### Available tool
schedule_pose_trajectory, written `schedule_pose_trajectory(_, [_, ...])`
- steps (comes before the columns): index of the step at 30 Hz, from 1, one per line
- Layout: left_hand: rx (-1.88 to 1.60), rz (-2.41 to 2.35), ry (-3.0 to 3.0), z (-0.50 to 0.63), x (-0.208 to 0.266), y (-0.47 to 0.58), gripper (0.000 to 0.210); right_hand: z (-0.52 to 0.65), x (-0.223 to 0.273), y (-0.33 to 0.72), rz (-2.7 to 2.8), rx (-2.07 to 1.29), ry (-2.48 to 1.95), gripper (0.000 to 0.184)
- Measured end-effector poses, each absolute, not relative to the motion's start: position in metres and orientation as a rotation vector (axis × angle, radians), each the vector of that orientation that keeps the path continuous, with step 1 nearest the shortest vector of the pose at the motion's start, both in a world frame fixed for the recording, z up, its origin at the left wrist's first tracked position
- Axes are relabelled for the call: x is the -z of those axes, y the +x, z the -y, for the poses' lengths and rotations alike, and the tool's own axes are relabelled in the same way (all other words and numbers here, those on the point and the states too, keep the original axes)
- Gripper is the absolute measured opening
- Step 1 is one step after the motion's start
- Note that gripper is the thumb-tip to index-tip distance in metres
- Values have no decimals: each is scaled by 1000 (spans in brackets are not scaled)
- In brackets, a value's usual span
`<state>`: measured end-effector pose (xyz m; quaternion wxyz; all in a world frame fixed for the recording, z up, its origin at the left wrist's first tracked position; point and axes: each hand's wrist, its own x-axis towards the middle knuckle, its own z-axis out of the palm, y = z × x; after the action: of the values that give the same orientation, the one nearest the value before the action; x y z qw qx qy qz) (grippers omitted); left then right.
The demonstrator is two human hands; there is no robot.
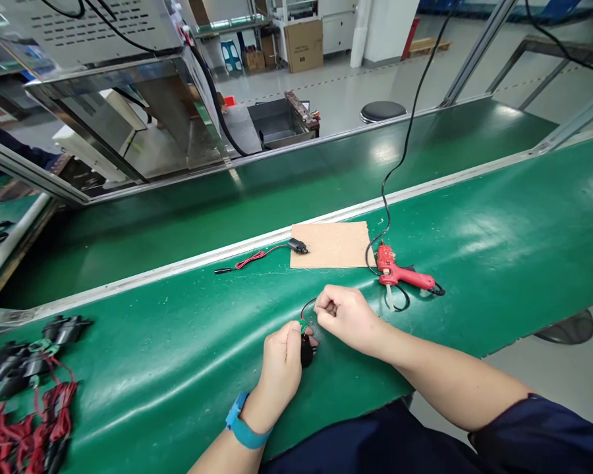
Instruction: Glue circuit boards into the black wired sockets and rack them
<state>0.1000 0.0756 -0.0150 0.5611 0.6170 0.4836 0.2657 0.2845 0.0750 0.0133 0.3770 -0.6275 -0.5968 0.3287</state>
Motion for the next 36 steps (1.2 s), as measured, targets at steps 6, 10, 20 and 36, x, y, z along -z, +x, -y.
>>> schedule_pose_trajectory(6, [-616,-1062,1163,-80,14,101,52,-83,-16,297,1631,-971,-1511,19])
schedule_pose_trajectory(10, [-571,-1001,1004,-85,9,101,53,-122,-22,326,1673,-937,-1518,12])
schedule_pose_trajectory(20, [-581,-872,803,-91,2,100,48,-151,-32,410,1480,-261,-1774,29])
schedule_pose_trajectory(36, [-502,-916,1960,-77,-6,93,20,-21,35,468,1830,-28,-2153,54])
